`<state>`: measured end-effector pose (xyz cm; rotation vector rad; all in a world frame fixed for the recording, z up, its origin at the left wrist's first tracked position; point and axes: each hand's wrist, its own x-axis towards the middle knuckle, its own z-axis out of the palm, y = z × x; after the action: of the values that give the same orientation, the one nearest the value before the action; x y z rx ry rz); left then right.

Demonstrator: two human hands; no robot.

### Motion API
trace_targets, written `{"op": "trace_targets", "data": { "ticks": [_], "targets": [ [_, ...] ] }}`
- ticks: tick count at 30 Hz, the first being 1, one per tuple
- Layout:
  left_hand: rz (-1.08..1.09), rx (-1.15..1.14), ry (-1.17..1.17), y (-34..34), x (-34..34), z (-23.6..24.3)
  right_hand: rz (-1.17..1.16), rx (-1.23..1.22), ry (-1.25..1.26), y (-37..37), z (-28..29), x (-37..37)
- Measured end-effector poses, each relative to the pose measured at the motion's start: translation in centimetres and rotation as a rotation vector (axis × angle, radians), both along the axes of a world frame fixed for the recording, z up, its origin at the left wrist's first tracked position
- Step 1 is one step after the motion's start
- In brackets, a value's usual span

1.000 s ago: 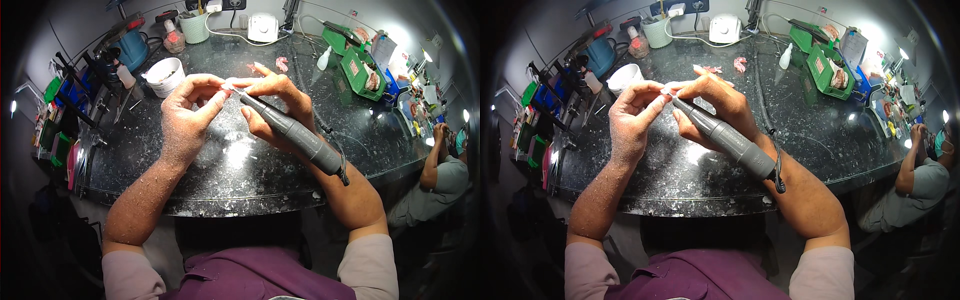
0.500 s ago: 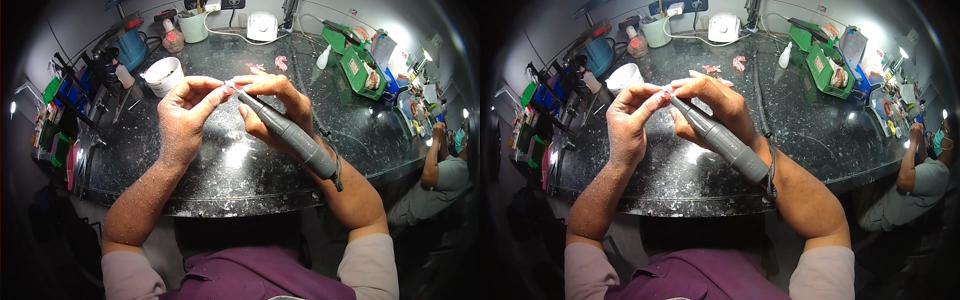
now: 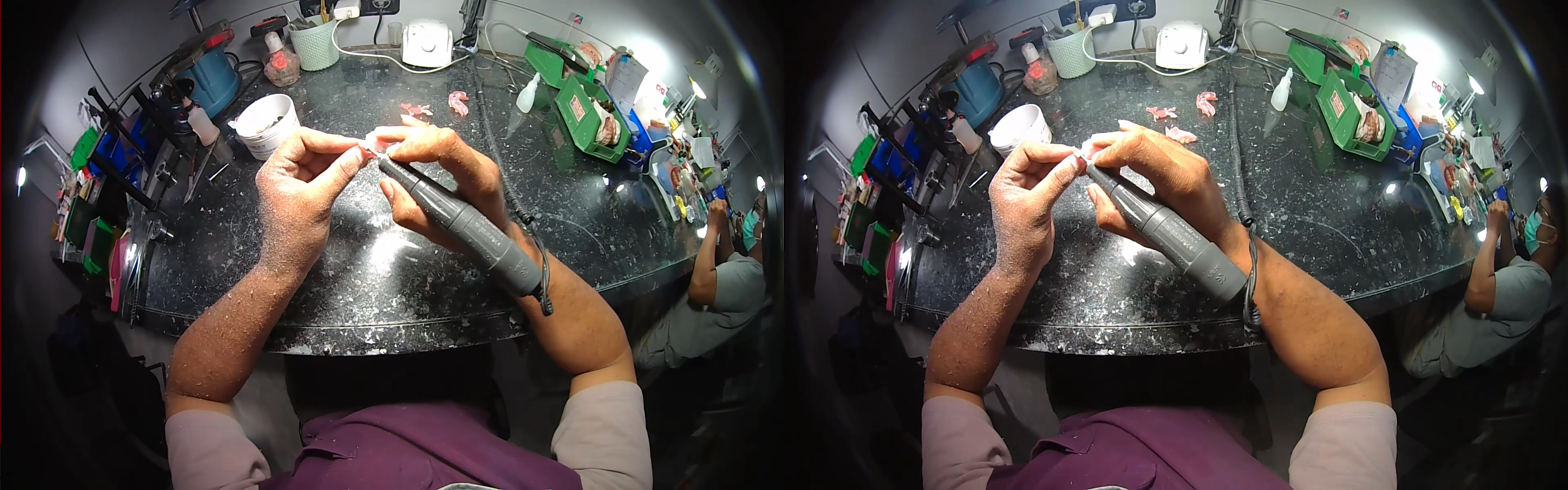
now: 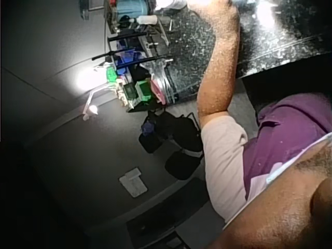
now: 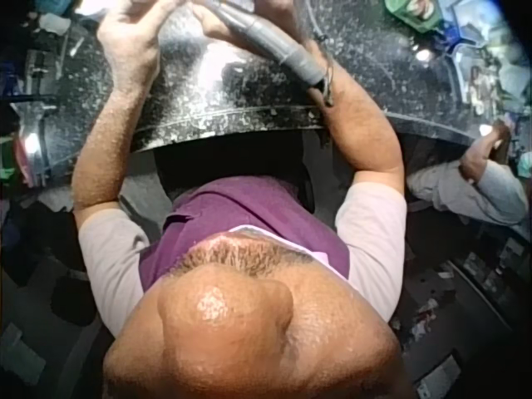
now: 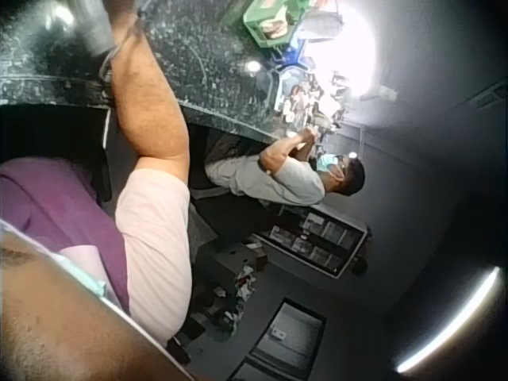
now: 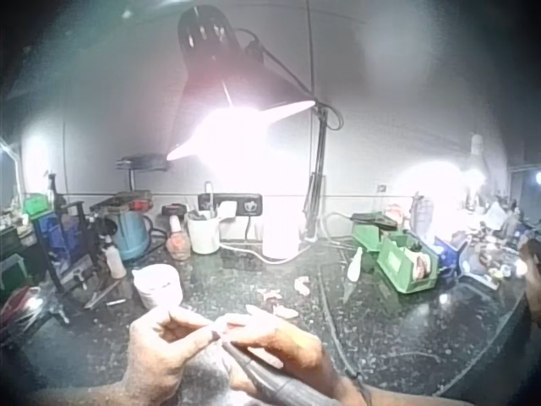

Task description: The person shapes and trims a dental prosthetic using a handheld rotary tool, turning the prosthetic by hand to grind its different edges and surfaces.

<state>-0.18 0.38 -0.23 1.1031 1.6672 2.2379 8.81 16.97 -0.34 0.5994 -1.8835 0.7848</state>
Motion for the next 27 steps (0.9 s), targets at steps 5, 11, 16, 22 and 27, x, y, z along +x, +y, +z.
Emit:
{"op": "trace_targets", "data": {
  "ticks": [5,11,16,22,27],
  "targets": [
    [-0.021,0.000,-0.003,0.07,0.15,0.07,-0.026,-0.013,0.006,-0.02,-0.33,-0.18],
    [-0.047,0.030,-0.053,0.12,-0.10,-0.07,0.006,0.022,0.002,0.05,-0.25,-0.03],
    [-0.049,0.026,-0.070,0.03,-0.21,-0.25,0.013,0.026,-0.010,0.04,-0.16,0.02],
    [-0.054,0.040,-0.069,0.02,-0.23,-0.25,0.026,0.044,-0.002,-0.03,0.07,0.11],
    [-0.060,0.047,-0.068,0.06,-0.14,-0.28,0.001,0.000,0.014,0.09,-0.13,-0.20]
  ]
}}
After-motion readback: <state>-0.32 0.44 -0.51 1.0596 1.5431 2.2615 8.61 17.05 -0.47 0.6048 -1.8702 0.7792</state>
